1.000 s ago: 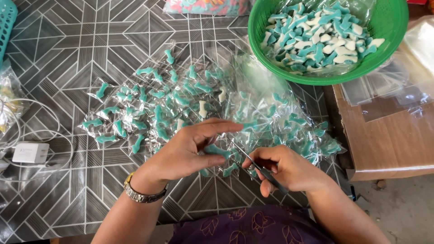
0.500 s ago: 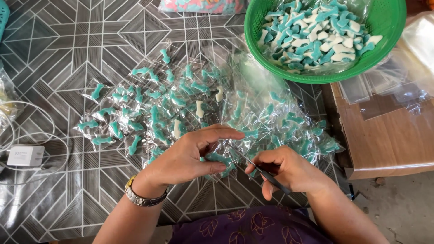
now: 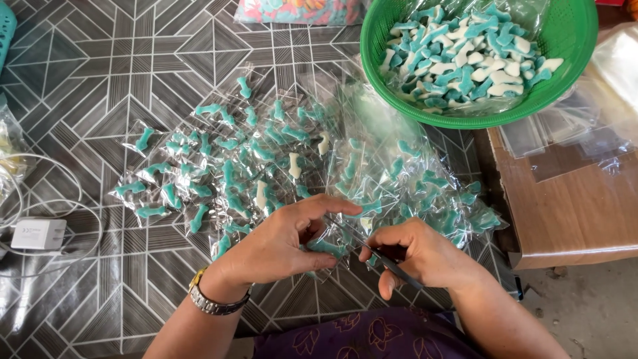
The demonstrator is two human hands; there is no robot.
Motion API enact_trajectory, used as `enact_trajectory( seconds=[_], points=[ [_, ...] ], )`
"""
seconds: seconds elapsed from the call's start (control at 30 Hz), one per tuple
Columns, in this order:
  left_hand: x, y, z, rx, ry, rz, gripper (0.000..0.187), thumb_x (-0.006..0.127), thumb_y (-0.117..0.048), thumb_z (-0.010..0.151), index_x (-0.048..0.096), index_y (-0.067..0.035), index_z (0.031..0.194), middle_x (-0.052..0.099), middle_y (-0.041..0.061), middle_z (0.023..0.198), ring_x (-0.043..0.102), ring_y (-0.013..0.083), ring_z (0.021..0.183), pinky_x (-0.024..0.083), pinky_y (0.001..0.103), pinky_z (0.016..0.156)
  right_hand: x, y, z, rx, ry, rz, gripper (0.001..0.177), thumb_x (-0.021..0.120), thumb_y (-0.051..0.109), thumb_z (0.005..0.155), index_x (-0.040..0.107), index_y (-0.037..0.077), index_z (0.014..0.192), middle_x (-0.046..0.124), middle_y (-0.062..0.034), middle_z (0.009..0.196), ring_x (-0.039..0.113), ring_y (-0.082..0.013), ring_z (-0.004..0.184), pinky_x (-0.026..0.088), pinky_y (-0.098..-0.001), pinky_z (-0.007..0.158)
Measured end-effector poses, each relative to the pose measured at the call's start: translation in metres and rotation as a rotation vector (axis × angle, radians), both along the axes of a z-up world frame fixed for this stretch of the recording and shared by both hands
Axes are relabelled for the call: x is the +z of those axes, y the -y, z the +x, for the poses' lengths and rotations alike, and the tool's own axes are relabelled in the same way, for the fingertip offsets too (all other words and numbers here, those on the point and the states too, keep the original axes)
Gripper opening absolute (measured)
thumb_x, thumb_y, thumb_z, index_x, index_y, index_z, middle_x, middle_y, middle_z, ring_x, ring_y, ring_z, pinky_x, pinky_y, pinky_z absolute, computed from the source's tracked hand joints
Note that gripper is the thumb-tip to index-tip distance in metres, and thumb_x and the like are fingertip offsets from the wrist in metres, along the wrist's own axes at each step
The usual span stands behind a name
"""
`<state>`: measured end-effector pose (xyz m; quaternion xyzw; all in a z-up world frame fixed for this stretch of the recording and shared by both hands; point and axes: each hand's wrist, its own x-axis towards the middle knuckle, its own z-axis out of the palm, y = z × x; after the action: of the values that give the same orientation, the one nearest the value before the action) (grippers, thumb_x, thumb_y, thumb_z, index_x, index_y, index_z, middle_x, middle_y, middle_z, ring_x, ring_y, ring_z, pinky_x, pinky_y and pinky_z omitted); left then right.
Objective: The person trims the excess plastic from the edges of small plastic bags containing candies using shears.
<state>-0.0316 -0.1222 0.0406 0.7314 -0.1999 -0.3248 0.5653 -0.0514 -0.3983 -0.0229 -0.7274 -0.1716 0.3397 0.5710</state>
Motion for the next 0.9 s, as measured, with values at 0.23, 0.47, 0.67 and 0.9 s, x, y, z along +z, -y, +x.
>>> enact_trajectory(
  seconds=[0.23,0.47,0.67,0.9],
  points=[
    [-0.005,-0.002,-0.004,-0.004,-0.014,-0.025,0.063,0.079,0.001,0.087,0.058,-0.02,0.142,0.037,0.0,0.074,0.031,0.0135,0.056,0.035,0.031,0.053,-0.003,0.0,-0.002,0.028,0.018,-0.025,0.036,0.099,0.026,0.067,0.084,0.007,0.095,0.052,0.0051,0.063,0.033,-0.0091,0.058,0.031,-0.0304,0.055],
    [-0.008,-0.003,-0.007,-0.056,-0.061,-0.099,0.068,0.081,-0.002,0.085,0.055,-0.017,0.146,0.032,-0.001,0.067,0.03,0.0125,0.052,0.032,0.03,0.051,-0.004,-0.006,-0.004,0.034,-0.08,0.061,0.039,0.099,0.023,0.064,0.082,0.008,0.096,0.057,-0.0002,0.07,0.034,-0.0105,0.053,0.029,-0.0326,0.054],
    [-0.01,-0.007,-0.01,-0.026,-0.104,-0.132,0.068,0.08,0.001,0.085,0.054,-0.017,0.146,0.028,-0.003,0.059,0.027,0.0117,0.051,0.029,0.031,0.051,-0.009,-0.005,-0.003,0.037,-0.029,0.081,0.042,0.099,0.028,0.062,0.083,0.008,0.095,0.061,0.001,0.074,0.042,-0.0106,0.06,0.033,-0.0326,0.055],
    [-0.003,-0.07,-0.008,0.357,0.259,0.154,0.06,0.083,0.002,0.084,0.061,-0.014,0.137,0.036,-0.006,0.054,0.037,0.0044,0.041,0.032,0.016,0.036,-0.009,0.005,-0.004,-0.036,-0.145,0.205,0.029,0.083,-0.01,0.082,0.076,-0.005,0.11,0.068,-0.01,0.065,0.082,-0.0223,0.057,0.051,-0.0219,0.049]
  ],
)
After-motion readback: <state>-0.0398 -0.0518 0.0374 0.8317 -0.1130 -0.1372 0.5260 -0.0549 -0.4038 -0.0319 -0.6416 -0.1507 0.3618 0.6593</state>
